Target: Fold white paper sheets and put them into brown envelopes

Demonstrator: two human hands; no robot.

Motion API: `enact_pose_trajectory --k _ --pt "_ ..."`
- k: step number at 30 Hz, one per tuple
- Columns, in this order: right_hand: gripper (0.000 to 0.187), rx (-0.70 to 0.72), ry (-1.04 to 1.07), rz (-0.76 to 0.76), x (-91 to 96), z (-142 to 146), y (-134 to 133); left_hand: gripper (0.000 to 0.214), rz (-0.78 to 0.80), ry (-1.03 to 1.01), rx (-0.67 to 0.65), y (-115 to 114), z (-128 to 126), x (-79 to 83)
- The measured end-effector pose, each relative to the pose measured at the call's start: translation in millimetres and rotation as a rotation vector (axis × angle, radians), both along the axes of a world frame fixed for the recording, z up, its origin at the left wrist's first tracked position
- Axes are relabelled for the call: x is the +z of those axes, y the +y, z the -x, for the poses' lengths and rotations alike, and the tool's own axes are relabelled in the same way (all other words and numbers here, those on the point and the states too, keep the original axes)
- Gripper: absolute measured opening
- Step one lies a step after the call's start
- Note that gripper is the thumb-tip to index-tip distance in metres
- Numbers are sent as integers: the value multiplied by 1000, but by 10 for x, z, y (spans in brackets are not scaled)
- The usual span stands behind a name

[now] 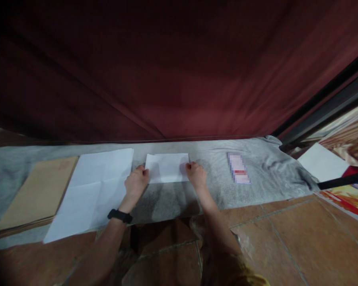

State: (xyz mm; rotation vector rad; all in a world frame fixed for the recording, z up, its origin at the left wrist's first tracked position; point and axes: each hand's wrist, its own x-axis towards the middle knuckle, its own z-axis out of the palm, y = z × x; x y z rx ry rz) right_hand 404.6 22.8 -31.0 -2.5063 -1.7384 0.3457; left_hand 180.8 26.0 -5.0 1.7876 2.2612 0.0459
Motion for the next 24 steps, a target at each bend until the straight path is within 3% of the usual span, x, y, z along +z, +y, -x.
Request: enact_pose_trajectory --k 24 --pt "37 49 -150 -52 -42 62 -74 34 -66 54 -5 23 -32 -123"
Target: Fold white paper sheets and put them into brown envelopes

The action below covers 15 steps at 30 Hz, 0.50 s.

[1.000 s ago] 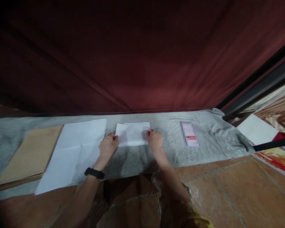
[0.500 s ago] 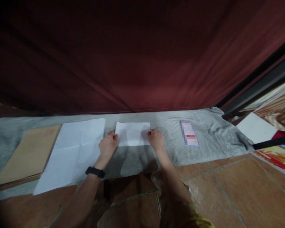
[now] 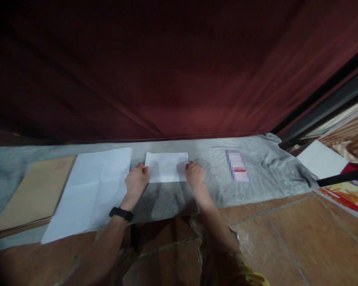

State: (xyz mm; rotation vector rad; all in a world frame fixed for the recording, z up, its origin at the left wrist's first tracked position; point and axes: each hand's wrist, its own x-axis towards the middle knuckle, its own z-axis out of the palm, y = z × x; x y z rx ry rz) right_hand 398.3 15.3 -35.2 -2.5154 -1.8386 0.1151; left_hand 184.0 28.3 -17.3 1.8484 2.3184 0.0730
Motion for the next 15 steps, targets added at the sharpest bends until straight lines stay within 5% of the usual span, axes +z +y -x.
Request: enact_pose_trajectory --k 15 --pt "40 50 -87 -67 -88 17 -39 35 -54 14 -25 -2 -28 -65"
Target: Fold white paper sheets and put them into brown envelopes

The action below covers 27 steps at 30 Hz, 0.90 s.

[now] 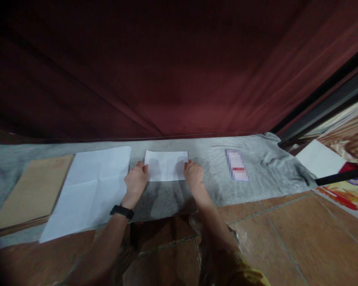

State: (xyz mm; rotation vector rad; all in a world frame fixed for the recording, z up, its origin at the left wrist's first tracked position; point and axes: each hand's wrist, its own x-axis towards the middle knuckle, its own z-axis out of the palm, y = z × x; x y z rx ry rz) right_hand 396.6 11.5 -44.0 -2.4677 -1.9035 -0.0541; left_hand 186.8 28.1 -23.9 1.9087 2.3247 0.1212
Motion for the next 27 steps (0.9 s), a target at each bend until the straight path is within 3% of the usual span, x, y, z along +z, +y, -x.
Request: enact_pose_trajectory --k 21,24,27 --pt "47 -45 29 -14 -48 121 -71 34 -82 58 -24 -42 -42 -27" --pt "43 -31 14 -45 -72 132 -64 36 -151 78 -108 -29 -17 -24" --pt "42 -12 -6 -55 -96 129 -59 44 -230 41 -279 -45 -49 -67"
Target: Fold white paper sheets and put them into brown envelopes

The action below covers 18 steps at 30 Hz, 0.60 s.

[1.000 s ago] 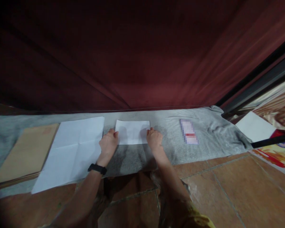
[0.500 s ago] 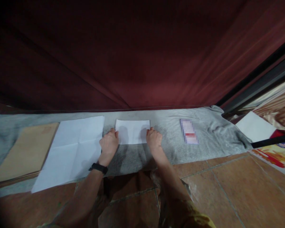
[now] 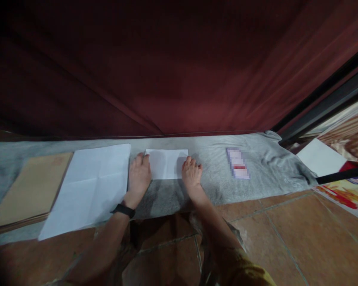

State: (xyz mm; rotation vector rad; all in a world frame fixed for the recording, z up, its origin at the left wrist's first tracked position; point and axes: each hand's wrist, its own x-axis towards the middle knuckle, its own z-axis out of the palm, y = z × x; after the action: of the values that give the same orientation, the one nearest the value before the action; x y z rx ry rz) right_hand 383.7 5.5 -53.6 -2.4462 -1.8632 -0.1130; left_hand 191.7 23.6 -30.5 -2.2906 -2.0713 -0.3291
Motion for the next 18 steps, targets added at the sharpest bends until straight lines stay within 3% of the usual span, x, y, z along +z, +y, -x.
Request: enact_pose_trajectory --k 4,6,13,18 --pt "42 24 0 17 -14 -9 -6 47 10 -95 -256 -113 -171 -122" --pt "42 29 1 14 -11 -7 -10 48 41 -110 -312 -181 -254 -182" --pt "40 17 39 6 29 -5 -26 50 115 -74 -316 -246 -283 -262" --pt "37 39 72 -59 174 24 -40 51 131 -59 -328 -236 -276 -262"
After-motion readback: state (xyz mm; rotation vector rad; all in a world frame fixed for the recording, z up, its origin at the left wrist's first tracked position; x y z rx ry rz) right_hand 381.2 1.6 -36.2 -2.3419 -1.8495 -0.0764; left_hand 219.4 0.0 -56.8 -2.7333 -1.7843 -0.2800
